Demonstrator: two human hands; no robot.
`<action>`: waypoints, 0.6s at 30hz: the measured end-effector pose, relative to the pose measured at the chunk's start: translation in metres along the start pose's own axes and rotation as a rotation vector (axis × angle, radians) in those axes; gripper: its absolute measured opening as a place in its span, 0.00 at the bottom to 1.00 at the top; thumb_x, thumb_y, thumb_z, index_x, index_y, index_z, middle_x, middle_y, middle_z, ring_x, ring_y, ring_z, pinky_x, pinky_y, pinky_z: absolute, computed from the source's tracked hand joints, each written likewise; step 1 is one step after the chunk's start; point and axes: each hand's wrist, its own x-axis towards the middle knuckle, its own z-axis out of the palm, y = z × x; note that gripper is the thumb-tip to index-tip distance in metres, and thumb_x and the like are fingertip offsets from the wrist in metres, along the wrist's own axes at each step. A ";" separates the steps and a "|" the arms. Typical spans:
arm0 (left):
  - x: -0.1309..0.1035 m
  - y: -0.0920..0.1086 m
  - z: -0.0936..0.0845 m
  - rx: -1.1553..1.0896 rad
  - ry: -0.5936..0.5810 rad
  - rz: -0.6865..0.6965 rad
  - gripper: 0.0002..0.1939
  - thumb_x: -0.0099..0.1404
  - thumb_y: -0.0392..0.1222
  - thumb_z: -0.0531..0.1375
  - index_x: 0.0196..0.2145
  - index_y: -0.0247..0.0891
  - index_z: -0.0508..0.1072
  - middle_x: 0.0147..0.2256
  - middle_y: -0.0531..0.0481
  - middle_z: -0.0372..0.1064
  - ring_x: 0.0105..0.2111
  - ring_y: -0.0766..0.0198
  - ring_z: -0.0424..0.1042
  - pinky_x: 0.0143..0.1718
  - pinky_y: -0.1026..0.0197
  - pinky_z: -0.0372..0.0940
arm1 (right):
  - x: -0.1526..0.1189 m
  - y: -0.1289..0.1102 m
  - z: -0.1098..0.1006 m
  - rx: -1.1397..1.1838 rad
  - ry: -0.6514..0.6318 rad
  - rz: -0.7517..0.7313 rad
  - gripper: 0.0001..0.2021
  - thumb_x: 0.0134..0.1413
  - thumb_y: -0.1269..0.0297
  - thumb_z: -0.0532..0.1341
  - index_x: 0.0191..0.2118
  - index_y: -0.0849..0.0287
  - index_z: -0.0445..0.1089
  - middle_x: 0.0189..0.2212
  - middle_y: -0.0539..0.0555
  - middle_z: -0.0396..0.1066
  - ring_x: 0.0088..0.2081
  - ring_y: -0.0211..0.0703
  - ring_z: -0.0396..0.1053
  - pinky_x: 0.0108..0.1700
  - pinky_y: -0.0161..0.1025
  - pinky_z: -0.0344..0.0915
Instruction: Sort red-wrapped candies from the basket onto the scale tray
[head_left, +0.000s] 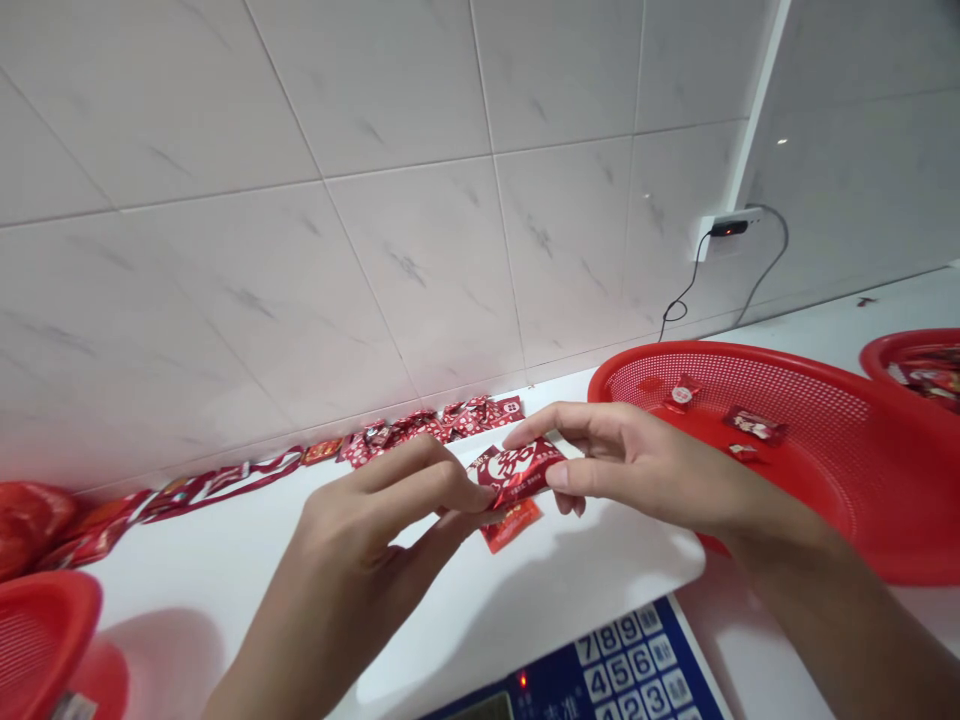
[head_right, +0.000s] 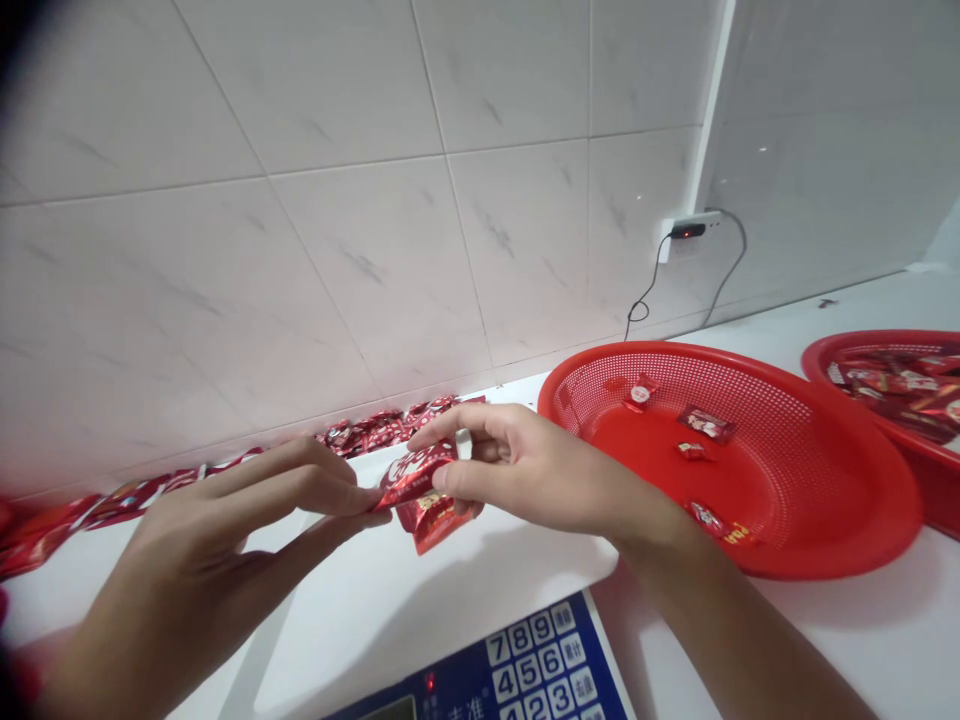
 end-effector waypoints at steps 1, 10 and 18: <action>0.000 0.000 0.001 -0.001 0.008 -0.003 0.10 0.71 0.32 0.58 0.31 0.42 0.71 0.28 0.58 0.70 0.25 0.73 0.71 0.23 0.73 0.62 | 0.000 0.000 0.000 -0.007 0.004 0.002 0.19 0.61 0.63 0.66 0.58 0.55 0.74 0.44 0.55 0.73 0.39 0.39 0.69 0.41 0.37 0.67; 0.002 0.001 0.004 0.012 0.041 -0.016 0.11 0.69 0.32 0.58 0.28 0.40 0.71 0.26 0.58 0.70 0.24 0.73 0.69 0.24 0.72 0.62 | 0.001 0.000 0.000 -0.011 0.022 -0.039 0.18 0.57 0.67 0.68 0.54 0.56 0.75 0.43 0.55 0.74 0.42 0.42 0.72 0.41 0.38 0.70; 0.003 -0.007 0.002 -0.232 -0.061 -0.243 0.08 0.65 0.40 0.67 0.28 0.42 0.74 0.27 0.55 0.73 0.25 0.68 0.71 0.20 0.71 0.63 | 0.001 -0.001 0.000 0.020 0.024 -0.033 0.21 0.54 0.69 0.69 0.55 0.57 0.74 0.45 0.56 0.76 0.49 0.48 0.74 0.50 0.45 0.73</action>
